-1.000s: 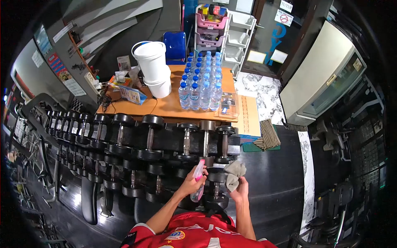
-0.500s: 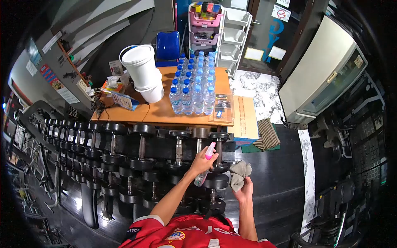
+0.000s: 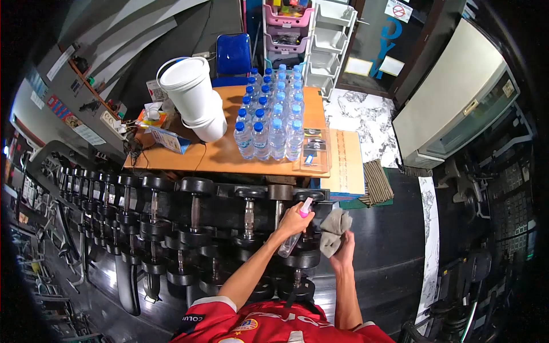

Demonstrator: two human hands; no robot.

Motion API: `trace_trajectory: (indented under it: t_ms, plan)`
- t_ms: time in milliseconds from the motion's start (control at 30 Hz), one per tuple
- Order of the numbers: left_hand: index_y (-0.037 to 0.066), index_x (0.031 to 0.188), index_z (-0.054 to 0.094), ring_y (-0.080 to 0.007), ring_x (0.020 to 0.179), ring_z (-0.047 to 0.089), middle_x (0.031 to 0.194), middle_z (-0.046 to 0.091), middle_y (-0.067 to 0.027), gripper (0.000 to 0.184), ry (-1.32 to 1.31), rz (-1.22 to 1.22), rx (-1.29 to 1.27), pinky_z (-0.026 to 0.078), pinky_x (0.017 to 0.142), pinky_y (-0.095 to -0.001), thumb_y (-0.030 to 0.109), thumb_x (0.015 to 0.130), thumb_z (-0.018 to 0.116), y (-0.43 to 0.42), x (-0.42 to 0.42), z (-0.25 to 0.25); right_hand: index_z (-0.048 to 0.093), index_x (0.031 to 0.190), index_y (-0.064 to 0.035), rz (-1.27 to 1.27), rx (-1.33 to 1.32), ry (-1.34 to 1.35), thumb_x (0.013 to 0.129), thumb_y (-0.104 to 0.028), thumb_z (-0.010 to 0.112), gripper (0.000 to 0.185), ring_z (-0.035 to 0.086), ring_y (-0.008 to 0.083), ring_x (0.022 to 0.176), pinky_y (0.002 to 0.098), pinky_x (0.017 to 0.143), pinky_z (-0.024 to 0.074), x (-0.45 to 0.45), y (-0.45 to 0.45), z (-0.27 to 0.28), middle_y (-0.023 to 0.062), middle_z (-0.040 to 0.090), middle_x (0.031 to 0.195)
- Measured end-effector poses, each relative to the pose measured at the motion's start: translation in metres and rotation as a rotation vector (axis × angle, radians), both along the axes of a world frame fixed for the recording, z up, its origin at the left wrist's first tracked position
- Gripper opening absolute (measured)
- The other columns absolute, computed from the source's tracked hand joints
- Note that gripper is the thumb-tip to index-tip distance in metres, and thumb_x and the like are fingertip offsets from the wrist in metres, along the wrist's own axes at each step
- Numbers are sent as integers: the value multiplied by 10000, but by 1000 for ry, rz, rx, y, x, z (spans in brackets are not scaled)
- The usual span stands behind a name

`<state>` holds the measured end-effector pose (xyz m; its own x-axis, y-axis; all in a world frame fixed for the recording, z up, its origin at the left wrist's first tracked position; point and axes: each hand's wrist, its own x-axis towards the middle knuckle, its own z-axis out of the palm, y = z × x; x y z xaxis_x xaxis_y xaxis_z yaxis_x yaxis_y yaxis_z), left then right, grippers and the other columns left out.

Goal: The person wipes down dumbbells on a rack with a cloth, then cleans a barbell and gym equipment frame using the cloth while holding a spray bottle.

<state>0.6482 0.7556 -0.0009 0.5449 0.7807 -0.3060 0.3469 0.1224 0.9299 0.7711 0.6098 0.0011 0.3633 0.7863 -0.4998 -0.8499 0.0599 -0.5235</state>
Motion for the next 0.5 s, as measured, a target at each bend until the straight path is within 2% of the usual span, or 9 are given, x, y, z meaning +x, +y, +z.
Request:
trace_trajectory:
  t_ms: [100, 133, 233, 267, 333, 400, 433, 467, 500]
  plan:
    - [30, 929, 551, -112, 444, 558, 664, 589, -23, 207, -62, -21, -33, 453, 437, -273, 197, 837, 632, -1, -1, -10, 494, 1238, -97, -54, -75, -69, 910, -451, 461, 484, 559, 232, 1050, 367, 903, 445, 14, 26, -2, 76, 575, 1138]
    - [26, 942, 544, -109, 446, 558, 682, 594, -28, 214, -70, -25, -33, 453, 435, -270, 191, 839, 632, -2, -3, -11, 505, 1218, -83, -123, -46, -318, 921, -350, 504, 400, 562, 214, 1011, 343, 874, 443, 13, 37, 2, 75, 579, 1095]
    - [17, 945, 542, -131, 447, 573, 677, 603, -56, 251, -93, 4, -16, 465, 441, -285, 215, 830, 643, -12, -10, -18, 510, 1170, 1, -100, -259, -1009, 917, -187, 535, 316, 538, 205, 965, 341, 836, 429, 16, 74, -5, 101, 571, 1064]
    - [13, 936, 546, -154, 445, 589, 655, 606, -79, 282, -107, 37, -3, 478, 448, -304, 246, 818, 653, -16, -14, -21, 520, 1174, -21, -127, -244, -1265, 875, -149, 577, 331, 543, 270, 988, 376, 850, 430, 19, 85, -38, 136, 570, 1071]
    - [10, 945, 541, -158, 448, 594, 661, 608, -81, 291, -99, 37, -60, 474, 441, -300, 241, 814, 658, -30, -21, -27, 539, 1132, -50, 20, -106, -1934, 806, -81, 615, 336, 557, 324, 901, 407, 798, 453, 6, 104, -23, 156, 568, 985]
    - [16, 949, 539, -159, 455, 598, 657, 606, -78, 293, -44, 33, -108, 476, 447, -306, 243, 809, 661, -49, -29, -32, 571, 1086, -76, 212, -52, -2139, 746, -64, 643, 348, 521, 386, 943, 447, 805, 438, -3, 117, -10, 204, 539, 1005]
    - [19, 950, 539, -155, 456, 593, 653, 602, -73, 291, -8, -3, -127, 475, 451, -306, 241, 808, 663, -58, -33, -33, 605, 1030, -94, 139, -61, -2150, 745, -96, 663, 291, 541, 382, 873, 458, 758, 452, -2, 127, -14, 185, 560, 943]
    - [22, 950, 538, -150, 456, 588, 650, 598, -68, 290, 28, -38, -146, 474, 455, -306, 239, 806, 665, -65, -37, -35, 605, 1030, -94, 138, -56, -2149, 745, -96, 663, 291, 541, 382, 873, 458, 758, 452, 3, 138, -18, 185, 560, 943]
    - [30, 936, 535, -136, 464, 575, 638, 586, -56, 281, 8, -50, -195, 469, 462, -303, 236, 801, 670, -72, -40, -28, 625, 1027, -100, 263, -204, -2080, 740, -132, 668, 292, 559, 392, 877, 462, 767, 461, 12, 149, -24, 196, 587, 939]
